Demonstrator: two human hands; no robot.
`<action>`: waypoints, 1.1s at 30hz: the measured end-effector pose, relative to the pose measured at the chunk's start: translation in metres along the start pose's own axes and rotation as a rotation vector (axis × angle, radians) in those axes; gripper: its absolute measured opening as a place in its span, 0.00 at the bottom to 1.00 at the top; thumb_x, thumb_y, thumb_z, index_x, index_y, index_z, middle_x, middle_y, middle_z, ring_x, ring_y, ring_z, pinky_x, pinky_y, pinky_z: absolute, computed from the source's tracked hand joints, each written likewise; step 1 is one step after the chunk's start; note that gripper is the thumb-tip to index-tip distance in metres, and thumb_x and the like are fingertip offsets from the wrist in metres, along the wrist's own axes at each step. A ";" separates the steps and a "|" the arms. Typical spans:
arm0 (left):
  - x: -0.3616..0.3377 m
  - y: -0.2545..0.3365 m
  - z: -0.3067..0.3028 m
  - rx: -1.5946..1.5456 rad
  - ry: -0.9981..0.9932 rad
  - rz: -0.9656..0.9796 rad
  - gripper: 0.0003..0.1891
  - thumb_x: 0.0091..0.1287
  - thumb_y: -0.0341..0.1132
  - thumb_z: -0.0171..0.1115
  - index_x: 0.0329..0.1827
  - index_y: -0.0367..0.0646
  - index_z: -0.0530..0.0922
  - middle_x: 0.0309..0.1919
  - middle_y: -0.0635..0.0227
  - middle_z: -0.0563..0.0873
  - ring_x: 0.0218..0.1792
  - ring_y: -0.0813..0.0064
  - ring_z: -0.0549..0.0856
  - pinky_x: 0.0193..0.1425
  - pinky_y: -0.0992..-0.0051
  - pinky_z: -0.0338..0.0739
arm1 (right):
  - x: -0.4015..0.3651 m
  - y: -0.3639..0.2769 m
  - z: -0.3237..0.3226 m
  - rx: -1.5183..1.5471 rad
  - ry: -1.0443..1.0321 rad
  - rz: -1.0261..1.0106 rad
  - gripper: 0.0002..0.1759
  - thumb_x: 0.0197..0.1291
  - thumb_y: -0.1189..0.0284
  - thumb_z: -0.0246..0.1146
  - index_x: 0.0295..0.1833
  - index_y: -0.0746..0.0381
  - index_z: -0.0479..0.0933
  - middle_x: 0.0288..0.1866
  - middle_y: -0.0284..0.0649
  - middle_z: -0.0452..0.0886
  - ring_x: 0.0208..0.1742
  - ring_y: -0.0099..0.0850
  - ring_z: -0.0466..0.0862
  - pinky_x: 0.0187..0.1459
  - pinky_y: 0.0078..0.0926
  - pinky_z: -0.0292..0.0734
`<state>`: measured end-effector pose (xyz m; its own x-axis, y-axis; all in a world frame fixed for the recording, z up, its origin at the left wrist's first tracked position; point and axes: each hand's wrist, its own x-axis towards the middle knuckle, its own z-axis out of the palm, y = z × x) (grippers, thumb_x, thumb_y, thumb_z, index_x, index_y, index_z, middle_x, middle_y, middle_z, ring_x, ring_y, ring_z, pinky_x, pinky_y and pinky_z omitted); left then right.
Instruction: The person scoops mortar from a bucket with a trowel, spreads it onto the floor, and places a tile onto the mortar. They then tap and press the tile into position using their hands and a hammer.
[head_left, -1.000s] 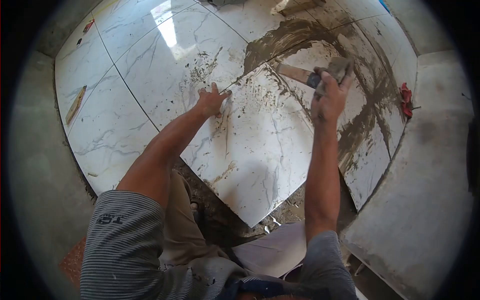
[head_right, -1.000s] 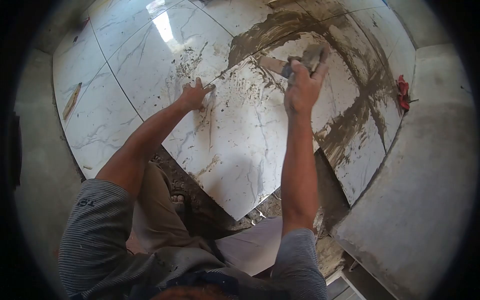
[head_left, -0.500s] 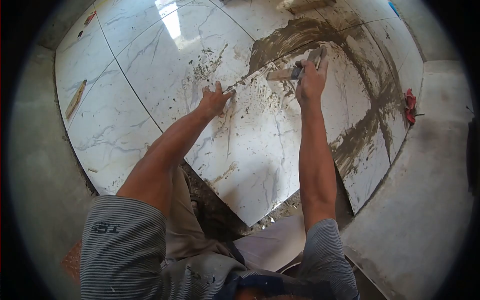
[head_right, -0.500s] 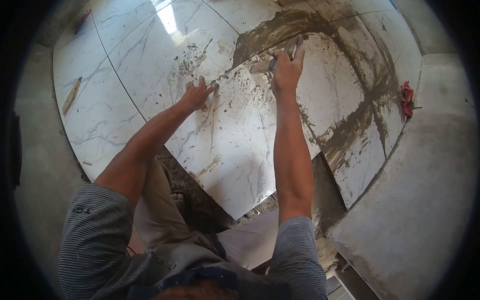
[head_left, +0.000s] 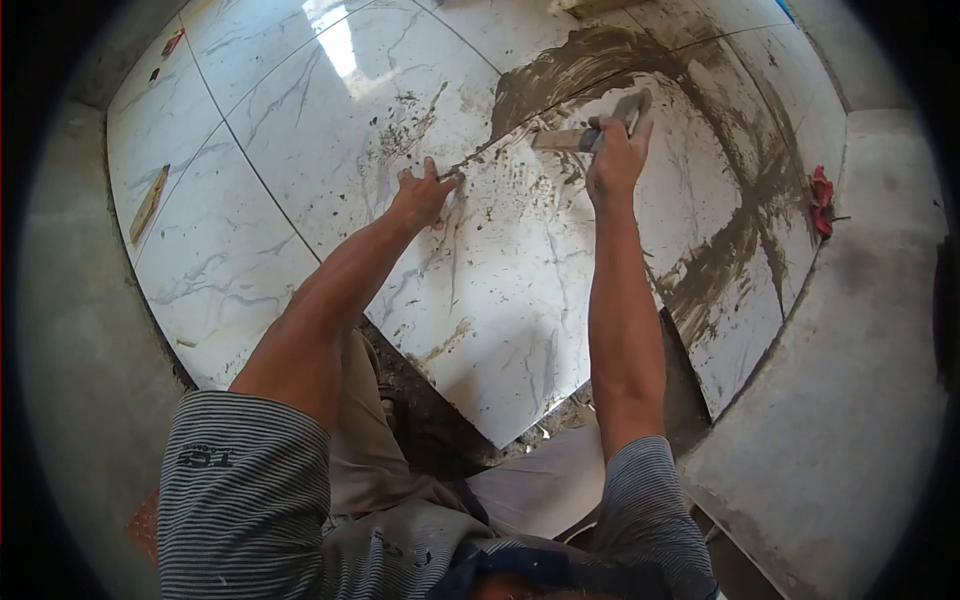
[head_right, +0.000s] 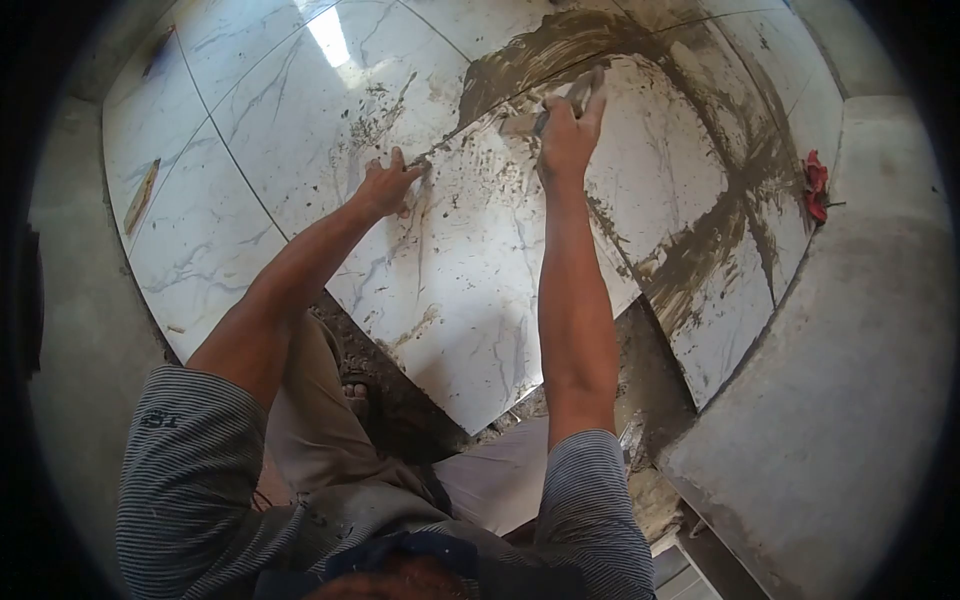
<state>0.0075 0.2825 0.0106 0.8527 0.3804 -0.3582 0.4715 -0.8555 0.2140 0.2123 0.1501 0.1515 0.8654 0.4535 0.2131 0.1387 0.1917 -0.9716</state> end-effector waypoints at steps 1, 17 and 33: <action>-0.004 0.004 -0.008 0.033 -0.030 -0.013 0.49 0.38 0.39 0.78 0.68 0.62 0.62 0.67 0.35 0.55 0.57 0.39 0.73 0.63 0.46 0.62 | 0.001 -0.002 -0.004 -0.001 0.004 -0.007 0.38 0.53 0.82 0.53 0.71 0.59 0.49 0.48 0.42 0.70 0.39 0.29 0.76 0.42 0.27 0.74; -0.013 0.012 -0.020 -0.001 -0.049 -0.048 0.40 0.47 0.33 0.72 0.67 0.60 0.65 0.68 0.38 0.56 0.58 0.35 0.71 0.66 0.49 0.58 | -0.013 0.011 0.001 0.125 -0.013 0.049 0.38 0.55 0.79 0.52 0.72 0.62 0.48 0.61 0.45 0.66 0.47 0.29 0.75 0.48 0.23 0.72; -0.003 0.004 -0.012 0.030 -0.037 0.000 0.46 0.41 0.40 0.77 0.67 0.60 0.63 0.66 0.36 0.56 0.56 0.40 0.74 0.62 0.50 0.64 | -0.035 0.003 0.008 0.127 0.031 -0.003 0.38 0.55 0.78 0.52 0.73 0.63 0.48 0.59 0.42 0.67 0.50 0.28 0.73 0.51 0.23 0.71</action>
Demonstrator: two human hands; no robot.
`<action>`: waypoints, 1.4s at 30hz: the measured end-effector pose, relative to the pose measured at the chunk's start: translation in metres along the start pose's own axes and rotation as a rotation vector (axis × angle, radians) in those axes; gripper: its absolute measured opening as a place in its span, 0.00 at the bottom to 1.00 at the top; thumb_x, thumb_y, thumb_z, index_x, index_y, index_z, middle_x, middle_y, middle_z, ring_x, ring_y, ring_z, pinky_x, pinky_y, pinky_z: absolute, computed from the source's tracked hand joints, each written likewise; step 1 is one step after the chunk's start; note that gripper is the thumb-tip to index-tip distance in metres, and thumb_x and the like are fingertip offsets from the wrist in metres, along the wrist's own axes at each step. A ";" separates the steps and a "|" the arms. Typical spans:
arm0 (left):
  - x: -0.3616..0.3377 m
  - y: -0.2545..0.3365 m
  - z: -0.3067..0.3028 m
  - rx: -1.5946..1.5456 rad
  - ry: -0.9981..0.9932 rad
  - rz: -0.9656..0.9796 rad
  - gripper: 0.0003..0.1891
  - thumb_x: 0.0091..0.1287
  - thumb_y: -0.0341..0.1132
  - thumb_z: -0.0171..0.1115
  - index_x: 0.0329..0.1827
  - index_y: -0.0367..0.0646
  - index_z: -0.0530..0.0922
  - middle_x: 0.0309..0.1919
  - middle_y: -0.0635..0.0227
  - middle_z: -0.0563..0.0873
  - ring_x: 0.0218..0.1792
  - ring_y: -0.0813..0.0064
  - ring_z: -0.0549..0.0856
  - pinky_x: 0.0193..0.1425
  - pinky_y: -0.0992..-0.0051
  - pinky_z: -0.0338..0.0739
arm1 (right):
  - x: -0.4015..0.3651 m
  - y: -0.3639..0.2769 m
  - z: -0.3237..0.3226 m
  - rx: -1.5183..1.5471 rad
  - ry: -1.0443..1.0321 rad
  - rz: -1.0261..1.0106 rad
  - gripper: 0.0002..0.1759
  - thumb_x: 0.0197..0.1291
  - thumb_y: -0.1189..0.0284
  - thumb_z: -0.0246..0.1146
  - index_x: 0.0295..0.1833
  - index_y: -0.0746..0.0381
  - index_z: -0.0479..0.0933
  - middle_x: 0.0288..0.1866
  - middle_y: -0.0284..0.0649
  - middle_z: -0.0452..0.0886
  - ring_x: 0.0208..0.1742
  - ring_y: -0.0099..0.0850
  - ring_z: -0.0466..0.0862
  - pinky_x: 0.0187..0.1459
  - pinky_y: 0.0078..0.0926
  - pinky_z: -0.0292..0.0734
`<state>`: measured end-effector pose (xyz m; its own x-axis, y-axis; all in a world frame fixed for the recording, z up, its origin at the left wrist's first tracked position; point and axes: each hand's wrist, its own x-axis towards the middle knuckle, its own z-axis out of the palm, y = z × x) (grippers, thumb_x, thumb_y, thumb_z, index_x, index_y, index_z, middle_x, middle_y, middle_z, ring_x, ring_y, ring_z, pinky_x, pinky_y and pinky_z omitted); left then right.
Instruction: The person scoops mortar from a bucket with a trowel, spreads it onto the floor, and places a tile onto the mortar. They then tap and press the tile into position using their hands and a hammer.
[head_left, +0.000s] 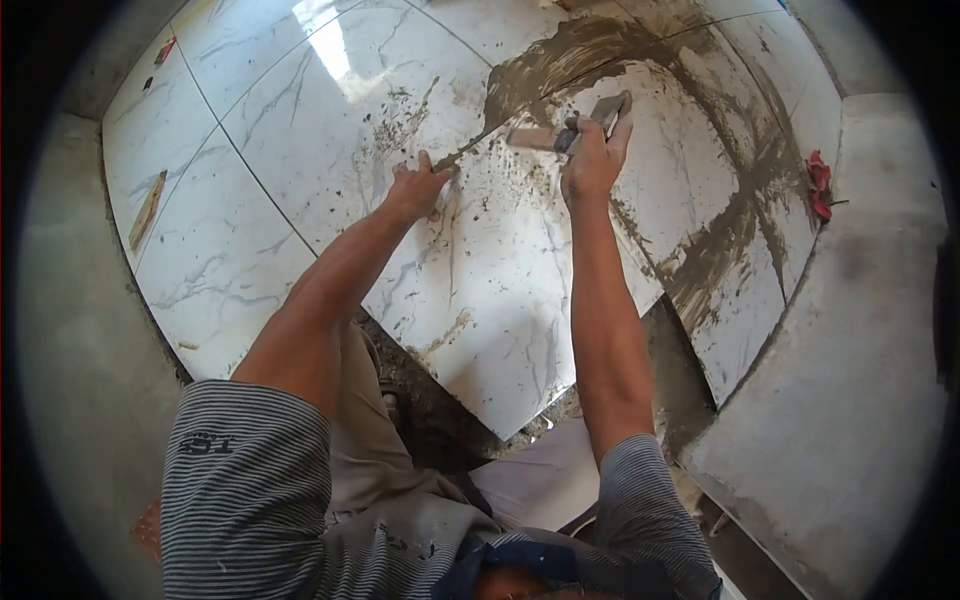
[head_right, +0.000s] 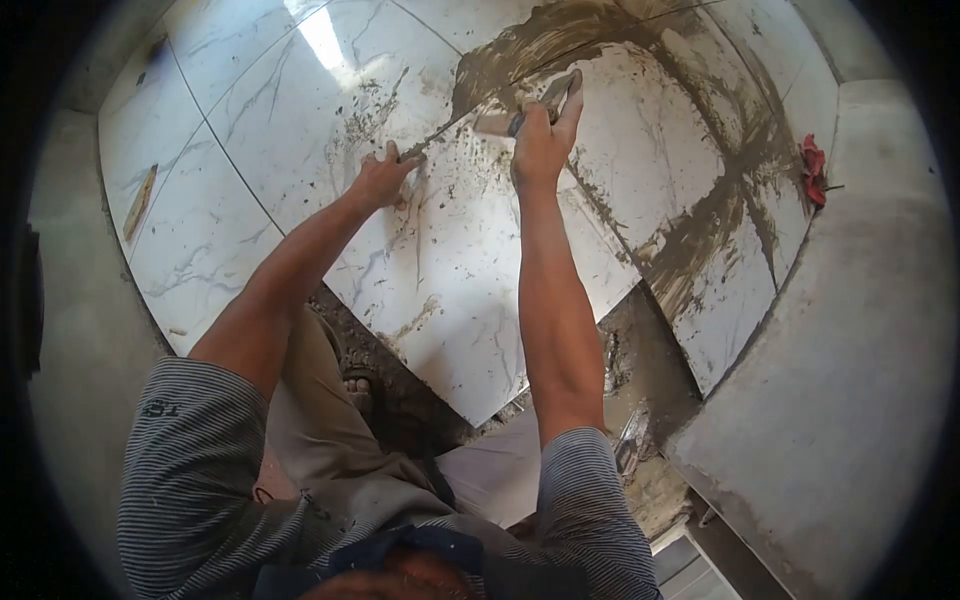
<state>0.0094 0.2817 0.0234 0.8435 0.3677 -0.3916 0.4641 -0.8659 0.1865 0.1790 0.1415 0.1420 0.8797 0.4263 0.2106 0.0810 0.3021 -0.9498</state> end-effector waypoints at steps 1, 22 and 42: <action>-0.001 0.002 0.000 0.029 -0.006 -0.008 0.46 0.41 0.40 0.77 0.68 0.60 0.63 0.66 0.36 0.56 0.57 0.41 0.74 0.61 0.51 0.65 | 0.000 -0.004 -0.001 0.064 0.028 0.073 0.38 0.56 0.78 0.51 0.73 0.63 0.48 0.60 0.43 0.66 0.51 0.28 0.72 0.53 0.23 0.69; -0.001 -0.006 0.015 -0.022 0.028 0.026 0.43 0.44 0.37 0.74 0.67 0.60 0.63 0.66 0.35 0.58 0.58 0.44 0.73 0.60 0.47 0.63 | -0.033 -0.021 0.008 -0.279 -0.003 0.010 0.36 0.57 0.74 0.53 0.72 0.65 0.51 0.66 0.49 0.63 0.60 0.33 0.69 0.58 0.26 0.64; -0.062 -0.095 0.018 -0.109 -0.032 0.027 0.52 0.43 0.41 0.75 0.73 0.63 0.53 0.74 0.66 0.51 0.73 0.53 0.50 0.67 0.41 0.54 | -0.055 -0.018 -0.004 -0.124 -0.053 0.069 0.35 0.59 0.77 0.50 0.72 0.66 0.47 0.59 0.50 0.65 0.48 0.33 0.75 0.50 0.27 0.71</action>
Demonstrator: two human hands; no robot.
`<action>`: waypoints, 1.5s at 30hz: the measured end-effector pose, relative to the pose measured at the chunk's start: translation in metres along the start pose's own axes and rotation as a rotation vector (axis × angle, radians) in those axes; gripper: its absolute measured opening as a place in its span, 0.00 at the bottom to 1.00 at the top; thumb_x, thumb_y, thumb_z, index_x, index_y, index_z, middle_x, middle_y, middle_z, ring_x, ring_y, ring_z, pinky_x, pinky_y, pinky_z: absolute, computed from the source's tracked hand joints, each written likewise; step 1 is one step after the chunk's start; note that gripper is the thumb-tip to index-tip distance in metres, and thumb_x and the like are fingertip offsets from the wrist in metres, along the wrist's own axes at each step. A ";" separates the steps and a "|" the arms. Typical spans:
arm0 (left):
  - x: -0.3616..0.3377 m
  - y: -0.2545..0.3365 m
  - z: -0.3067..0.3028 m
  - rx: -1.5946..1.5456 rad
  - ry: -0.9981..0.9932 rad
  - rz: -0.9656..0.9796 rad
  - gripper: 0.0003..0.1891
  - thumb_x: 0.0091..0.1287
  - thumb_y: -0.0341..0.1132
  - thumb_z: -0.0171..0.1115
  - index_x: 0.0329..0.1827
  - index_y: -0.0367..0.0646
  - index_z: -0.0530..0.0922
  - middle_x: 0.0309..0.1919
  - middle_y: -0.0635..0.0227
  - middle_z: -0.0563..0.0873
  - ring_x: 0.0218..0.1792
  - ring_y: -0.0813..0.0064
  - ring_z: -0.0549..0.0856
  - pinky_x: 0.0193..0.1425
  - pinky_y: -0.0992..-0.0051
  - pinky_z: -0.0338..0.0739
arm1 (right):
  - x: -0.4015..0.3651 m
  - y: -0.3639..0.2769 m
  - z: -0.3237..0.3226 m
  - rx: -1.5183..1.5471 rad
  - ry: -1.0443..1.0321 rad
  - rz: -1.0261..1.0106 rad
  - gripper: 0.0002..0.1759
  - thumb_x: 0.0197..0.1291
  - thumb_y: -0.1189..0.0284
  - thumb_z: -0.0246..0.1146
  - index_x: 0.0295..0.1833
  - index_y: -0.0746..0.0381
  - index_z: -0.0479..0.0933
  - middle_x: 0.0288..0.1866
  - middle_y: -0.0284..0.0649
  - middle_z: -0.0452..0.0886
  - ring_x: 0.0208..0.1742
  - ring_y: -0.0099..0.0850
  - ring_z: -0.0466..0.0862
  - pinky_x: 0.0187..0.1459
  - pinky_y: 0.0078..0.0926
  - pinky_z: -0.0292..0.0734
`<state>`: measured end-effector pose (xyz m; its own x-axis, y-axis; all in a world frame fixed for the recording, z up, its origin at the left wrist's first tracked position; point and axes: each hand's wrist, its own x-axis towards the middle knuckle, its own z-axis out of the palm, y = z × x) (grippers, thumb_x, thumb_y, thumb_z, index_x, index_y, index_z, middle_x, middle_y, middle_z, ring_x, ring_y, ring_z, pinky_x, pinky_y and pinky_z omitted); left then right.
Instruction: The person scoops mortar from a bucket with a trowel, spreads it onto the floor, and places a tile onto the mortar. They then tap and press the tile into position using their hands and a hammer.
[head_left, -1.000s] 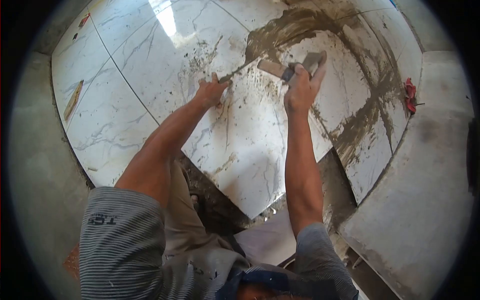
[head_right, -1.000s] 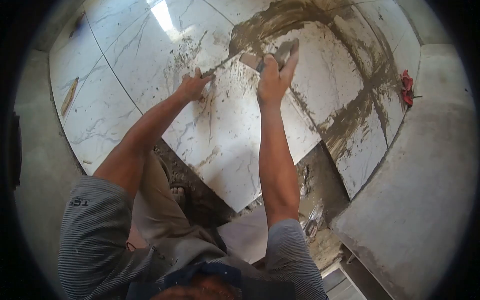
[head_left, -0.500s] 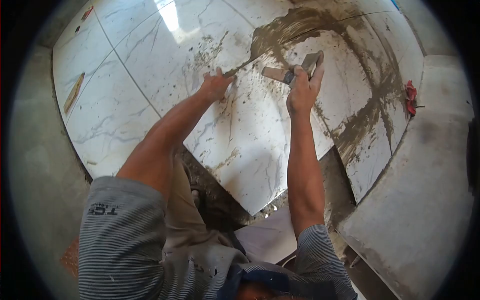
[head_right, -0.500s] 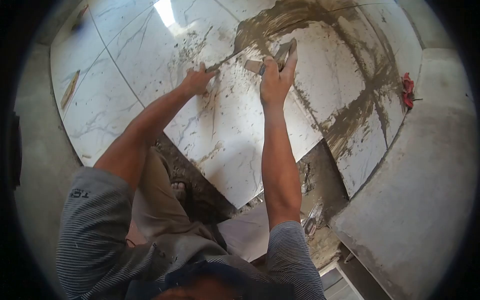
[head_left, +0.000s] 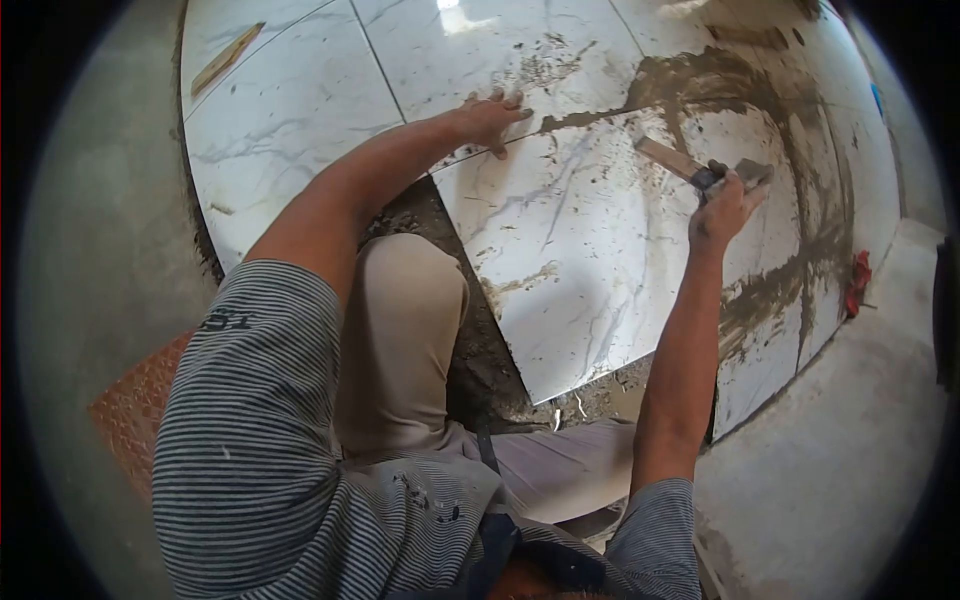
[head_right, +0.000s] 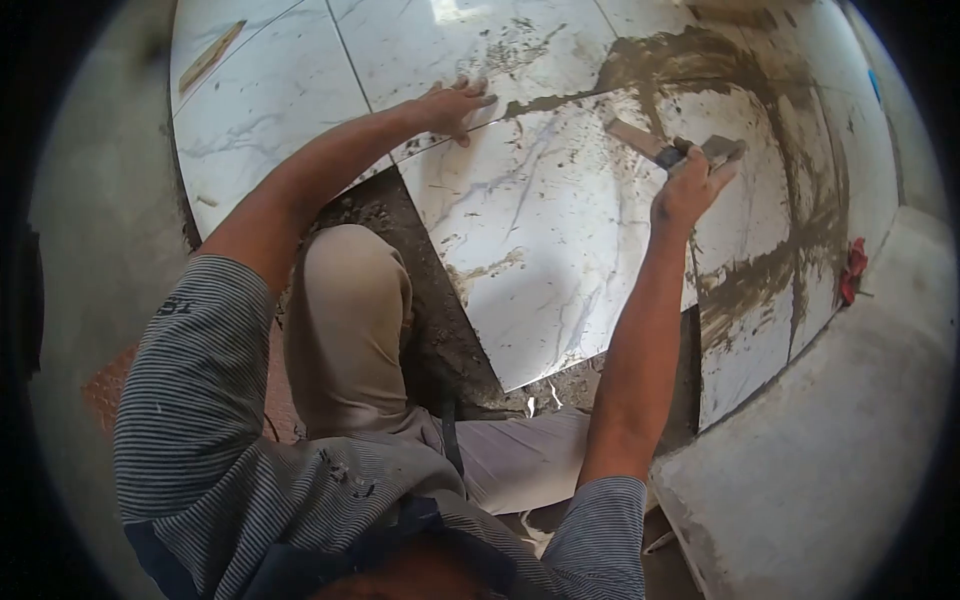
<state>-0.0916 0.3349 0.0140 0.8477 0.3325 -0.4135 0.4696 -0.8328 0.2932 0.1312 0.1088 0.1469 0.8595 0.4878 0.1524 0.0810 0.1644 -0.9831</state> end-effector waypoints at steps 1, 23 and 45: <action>0.002 0.000 -0.001 -0.061 -0.031 -0.011 0.52 0.43 0.40 0.76 0.72 0.63 0.53 0.74 0.70 0.46 0.74 0.55 0.45 0.67 0.36 0.50 | 0.002 0.000 0.002 -0.019 -0.007 -0.014 0.36 0.59 0.78 0.50 0.72 0.64 0.45 0.57 0.48 0.66 0.45 0.32 0.75 0.49 0.27 0.71; 0.008 -0.010 0.003 -0.032 -0.039 -0.015 0.57 0.40 0.38 0.78 0.73 0.52 0.50 0.74 0.77 0.46 0.74 0.61 0.48 0.68 0.39 0.52 | -0.064 -0.019 0.090 0.134 -0.174 0.097 0.38 0.56 0.79 0.52 0.72 0.64 0.46 0.47 0.45 0.72 0.39 0.31 0.77 0.46 0.30 0.75; 0.009 -0.010 0.005 0.003 -0.004 -0.010 0.59 0.39 0.40 0.78 0.74 0.51 0.47 0.74 0.76 0.47 0.73 0.60 0.50 0.68 0.40 0.54 | -0.106 -0.047 0.101 0.199 -0.221 0.152 0.36 0.57 0.75 0.53 0.71 0.66 0.49 0.51 0.44 0.72 0.42 0.27 0.76 0.46 0.23 0.73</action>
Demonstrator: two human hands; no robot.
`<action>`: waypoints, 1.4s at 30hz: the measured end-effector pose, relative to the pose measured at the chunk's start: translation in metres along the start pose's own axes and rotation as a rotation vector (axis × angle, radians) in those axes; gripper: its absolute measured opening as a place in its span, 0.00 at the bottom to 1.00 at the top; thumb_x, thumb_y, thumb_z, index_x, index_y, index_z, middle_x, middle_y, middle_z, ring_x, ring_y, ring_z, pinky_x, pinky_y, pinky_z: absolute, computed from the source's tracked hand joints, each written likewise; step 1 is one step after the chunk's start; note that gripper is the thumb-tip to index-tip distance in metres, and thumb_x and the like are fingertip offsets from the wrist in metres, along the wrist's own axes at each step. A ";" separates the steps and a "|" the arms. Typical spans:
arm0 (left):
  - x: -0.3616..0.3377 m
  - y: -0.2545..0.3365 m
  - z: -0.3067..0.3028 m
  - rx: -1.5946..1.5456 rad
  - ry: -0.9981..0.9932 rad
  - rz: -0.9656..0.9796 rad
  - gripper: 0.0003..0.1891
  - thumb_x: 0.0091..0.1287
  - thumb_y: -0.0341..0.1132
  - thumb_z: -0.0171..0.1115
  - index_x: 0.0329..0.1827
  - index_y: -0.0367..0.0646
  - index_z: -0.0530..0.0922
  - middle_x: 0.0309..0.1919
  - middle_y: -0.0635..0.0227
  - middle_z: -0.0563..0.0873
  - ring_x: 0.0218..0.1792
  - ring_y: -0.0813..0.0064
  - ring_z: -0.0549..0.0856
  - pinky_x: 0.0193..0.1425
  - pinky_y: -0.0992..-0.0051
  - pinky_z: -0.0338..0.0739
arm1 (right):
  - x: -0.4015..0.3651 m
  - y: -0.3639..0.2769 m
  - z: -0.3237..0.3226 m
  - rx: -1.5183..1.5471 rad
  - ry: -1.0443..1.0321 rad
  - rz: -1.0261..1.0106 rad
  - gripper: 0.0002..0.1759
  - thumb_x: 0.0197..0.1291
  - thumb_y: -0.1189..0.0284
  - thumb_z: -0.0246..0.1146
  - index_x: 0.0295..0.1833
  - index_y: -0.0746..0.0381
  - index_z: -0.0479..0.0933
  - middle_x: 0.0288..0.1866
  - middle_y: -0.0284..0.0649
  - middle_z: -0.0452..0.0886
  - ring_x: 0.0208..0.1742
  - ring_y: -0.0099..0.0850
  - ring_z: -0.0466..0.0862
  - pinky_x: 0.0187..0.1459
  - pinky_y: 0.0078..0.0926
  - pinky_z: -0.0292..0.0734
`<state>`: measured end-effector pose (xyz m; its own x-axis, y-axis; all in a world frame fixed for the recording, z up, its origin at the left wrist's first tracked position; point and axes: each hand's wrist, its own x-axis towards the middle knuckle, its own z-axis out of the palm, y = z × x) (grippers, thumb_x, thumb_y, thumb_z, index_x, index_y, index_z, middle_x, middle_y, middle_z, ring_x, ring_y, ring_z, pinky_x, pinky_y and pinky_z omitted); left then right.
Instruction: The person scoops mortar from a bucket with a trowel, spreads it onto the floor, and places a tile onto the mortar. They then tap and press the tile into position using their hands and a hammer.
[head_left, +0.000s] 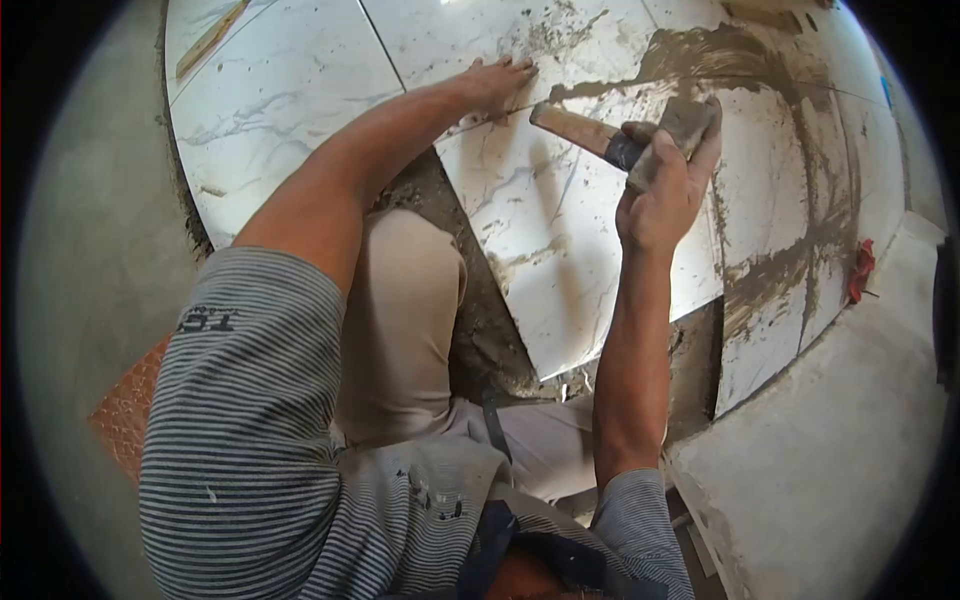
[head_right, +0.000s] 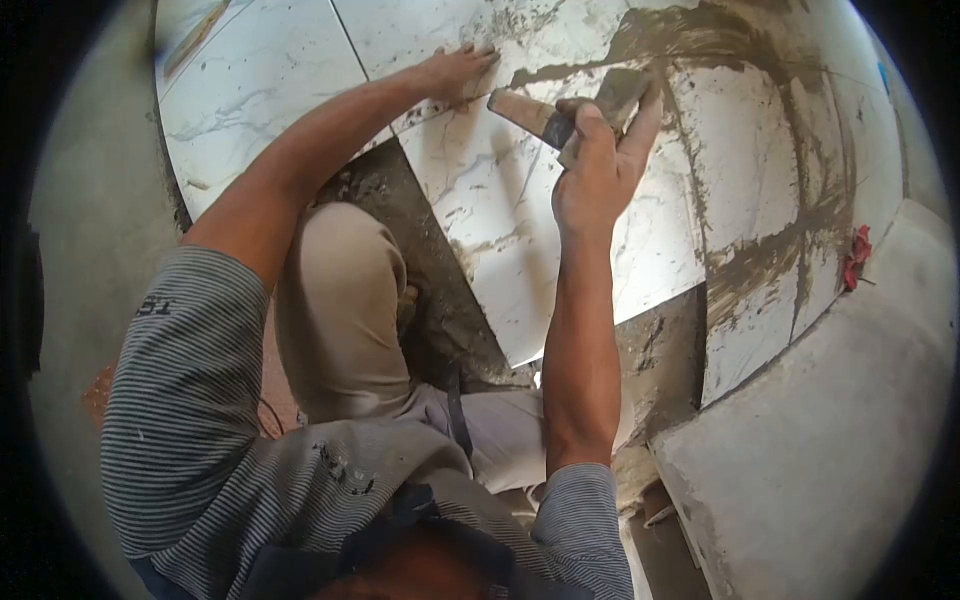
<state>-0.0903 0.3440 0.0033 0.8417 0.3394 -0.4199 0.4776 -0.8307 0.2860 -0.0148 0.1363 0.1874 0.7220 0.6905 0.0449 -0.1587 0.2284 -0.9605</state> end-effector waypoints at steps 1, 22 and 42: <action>0.001 0.000 0.004 0.012 0.003 0.011 0.59 0.39 0.40 0.78 0.74 0.51 0.47 0.74 0.76 0.47 0.73 0.60 0.50 0.68 0.40 0.55 | -0.002 0.011 -0.003 -0.001 0.009 0.013 0.36 0.57 0.75 0.53 0.71 0.66 0.49 0.51 0.44 0.72 0.42 0.27 0.76 0.46 0.23 0.73; 0.005 -0.003 0.003 0.024 0.028 -0.006 0.60 0.38 0.40 0.79 0.74 0.55 0.46 0.74 0.76 0.47 0.73 0.62 0.49 0.67 0.40 0.55 | -0.026 0.016 0.013 -0.124 -0.113 -0.005 0.36 0.57 0.71 0.54 0.70 0.69 0.51 0.58 0.50 0.68 0.52 0.28 0.73 0.51 0.23 0.69; -0.001 0.003 0.001 -0.017 -0.002 -0.009 0.58 0.40 0.37 0.78 0.74 0.53 0.47 0.75 0.78 0.45 0.74 0.60 0.48 0.69 0.41 0.52 | -0.041 0.025 0.012 -0.268 -0.191 0.027 0.36 0.58 0.72 0.52 0.71 0.69 0.50 0.52 0.45 0.70 0.42 0.23 0.74 0.46 0.23 0.72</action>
<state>-0.0900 0.3410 0.0039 0.8370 0.3460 -0.4239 0.4894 -0.8198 0.2972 -0.0562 0.1224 0.1651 0.5762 0.8161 0.0444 0.0253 0.0365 -0.9990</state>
